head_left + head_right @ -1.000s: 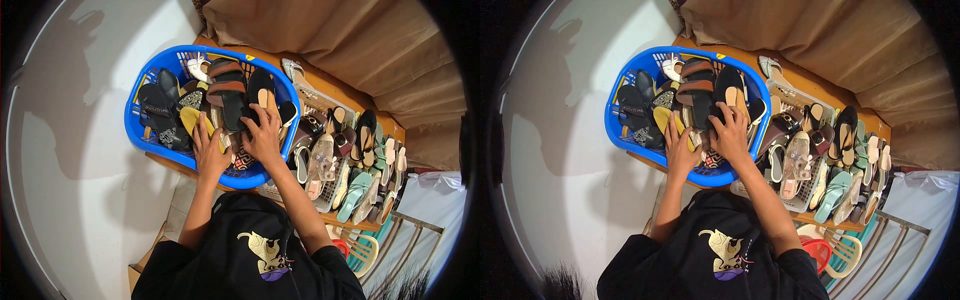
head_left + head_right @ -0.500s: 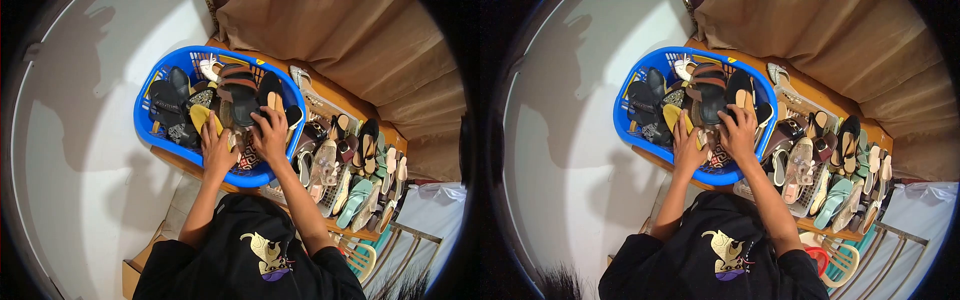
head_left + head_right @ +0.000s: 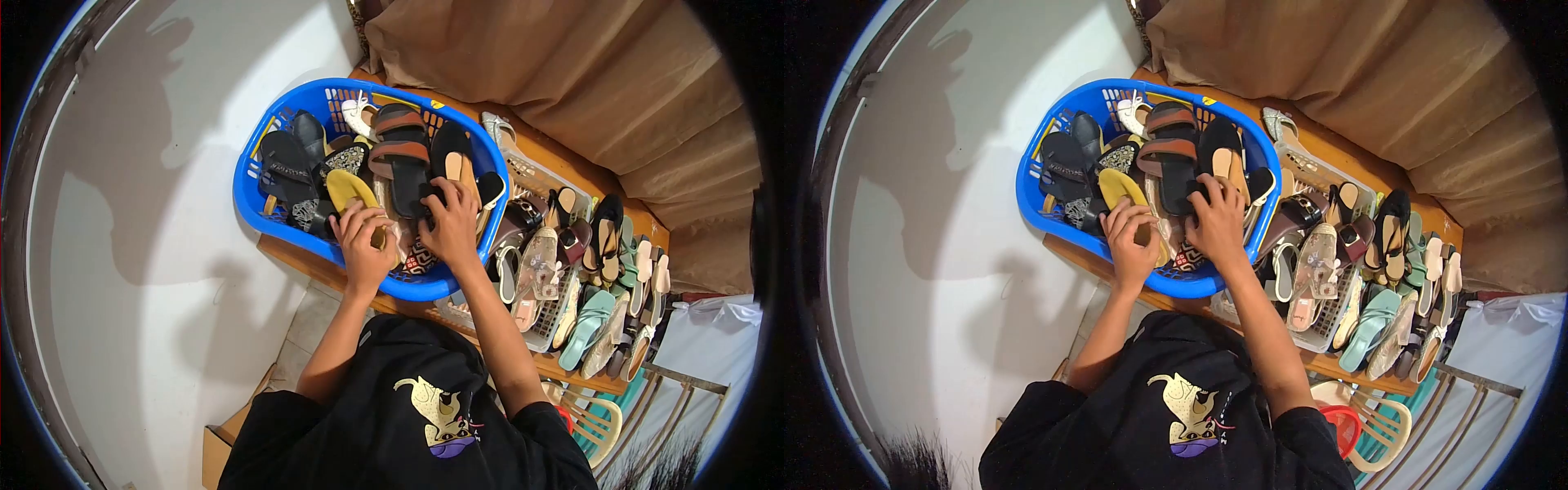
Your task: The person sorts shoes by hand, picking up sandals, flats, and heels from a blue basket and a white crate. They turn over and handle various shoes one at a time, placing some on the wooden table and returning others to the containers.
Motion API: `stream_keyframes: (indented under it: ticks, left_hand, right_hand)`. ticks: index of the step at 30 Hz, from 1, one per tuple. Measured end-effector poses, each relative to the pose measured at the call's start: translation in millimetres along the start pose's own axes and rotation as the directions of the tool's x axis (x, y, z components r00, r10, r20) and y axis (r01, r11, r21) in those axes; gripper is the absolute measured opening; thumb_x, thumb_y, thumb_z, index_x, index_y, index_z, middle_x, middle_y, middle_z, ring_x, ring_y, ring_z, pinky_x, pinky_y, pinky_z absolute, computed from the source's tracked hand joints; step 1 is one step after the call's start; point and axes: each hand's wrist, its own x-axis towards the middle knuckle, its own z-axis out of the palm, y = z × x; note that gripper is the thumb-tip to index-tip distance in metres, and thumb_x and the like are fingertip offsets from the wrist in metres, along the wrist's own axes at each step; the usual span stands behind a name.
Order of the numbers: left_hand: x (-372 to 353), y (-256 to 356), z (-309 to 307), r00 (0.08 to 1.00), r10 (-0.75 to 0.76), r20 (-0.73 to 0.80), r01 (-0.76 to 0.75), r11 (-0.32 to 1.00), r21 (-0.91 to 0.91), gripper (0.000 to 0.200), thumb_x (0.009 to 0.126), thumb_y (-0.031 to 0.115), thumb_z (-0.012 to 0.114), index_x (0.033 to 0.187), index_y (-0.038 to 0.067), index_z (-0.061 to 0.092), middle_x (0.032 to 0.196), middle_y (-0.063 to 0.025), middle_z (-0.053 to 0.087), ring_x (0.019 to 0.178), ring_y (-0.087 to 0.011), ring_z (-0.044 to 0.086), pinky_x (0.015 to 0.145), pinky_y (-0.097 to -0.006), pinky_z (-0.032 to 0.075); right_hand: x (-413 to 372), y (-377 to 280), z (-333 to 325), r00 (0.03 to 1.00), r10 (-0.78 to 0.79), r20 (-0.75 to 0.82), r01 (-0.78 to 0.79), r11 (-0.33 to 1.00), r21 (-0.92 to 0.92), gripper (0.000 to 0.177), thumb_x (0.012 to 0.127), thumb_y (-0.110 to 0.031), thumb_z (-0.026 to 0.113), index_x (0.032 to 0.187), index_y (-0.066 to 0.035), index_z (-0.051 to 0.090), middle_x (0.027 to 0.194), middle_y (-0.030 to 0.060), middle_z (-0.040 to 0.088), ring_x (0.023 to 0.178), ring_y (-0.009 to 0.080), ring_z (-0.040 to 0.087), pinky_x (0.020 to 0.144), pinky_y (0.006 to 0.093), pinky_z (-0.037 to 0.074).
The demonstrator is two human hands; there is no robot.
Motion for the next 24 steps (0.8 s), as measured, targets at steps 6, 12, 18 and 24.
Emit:
stream_keyframes:
  ticks: [6, 12, 18, 24]
  left_hand:
    - [9.4, -11.3, -11.9, 0.972, 0.088, -0.217, -0.130, 0.974, -0.187, 0.014, 0.080, -0.002, 0.069, 0.091, 0.006, 0.070, 0.104, -0.0073, 0.068, 0.104, -0.0318, 0.065, 0.105, -0.0480, 0.046]
    - [32.1, -22.3, -12.0, 0.993, -0.045, -0.110, -0.002, 0.919, -0.395, 0.016, 0.084, -0.004, 0.068, 0.100, 0.000, 0.070, 0.103, -0.0122, 0.068, 0.098, -0.0261, 0.068, 0.085, -0.0366, 0.057]
    - [30.7, 13.7, 13.4, 0.959, -0.070, 0.275, 0.191, 0.878, -0.440, 0.037, 0.087, 0.004, 0.076, 0.122, 0.004, 0.064, 0.127, -0.0143, 0.057, 0.113, -0.0276, 0.062, 0.092, -0.0398, 0.057]
    - [21.1, 15.0, 33.5, 0.980, -0.013, 0.198, 0.049, 0.982, -0.181, 0.035, 0.090, 0.008, 0.073, 0.124, 0.007, 0.062, 0.140, -0.0184, 0.047, 0.128, -0.0429, 0.048, 0.107, -0.0513, 0.041]
  right_hand:
    - [-1.1, 2.6, 0.7, 1.000, 0.007, 0.018, -0.008, 1.000, 0.020, 0.043, 0.064, -0.010, 0.072, 0.107, -0.008, 0.068, 0.140, 0.0131, 0.052, 0.132, 0.0390, 0.045, 0.106, 0.0522, 0.037]
    - [-2.4, -2.9, -13.7, 0.960, 0.190, -0.205, -0.162, 0.976, 0.144, 0.063, 0.064, -0.010, 0.071, 0.127, -0.008, 0.061, 0.142, 0.0191, 0.047, 0.128, 0.0427, 0.044, 0.109, 0.0524, 0.037]
    - [-25.2, -12.6, -15.8, 0.977, 0.203, -0.061, -0.204, 0.979, -0.008, 0.073, 0.067, -0.008, 0.076, 0.136, 0.000, 0.052, 0.134, 0.0236, 0.050, 0.126, 0.0449, 0.046, 0.110, 0.0530, 0.041]
    - [-31.8, -0.9, -15.5, 0.930, 0.275, -0.243, -0.235, 0.955, 0.182, 0.057, 0.082, -0.001, 0.069, 0.136, 0.003, 0.053, 0.130, 0.0228, 0.057, 0.120, 0.0374, 0.055, 0.106, 0.0459, 0.045]
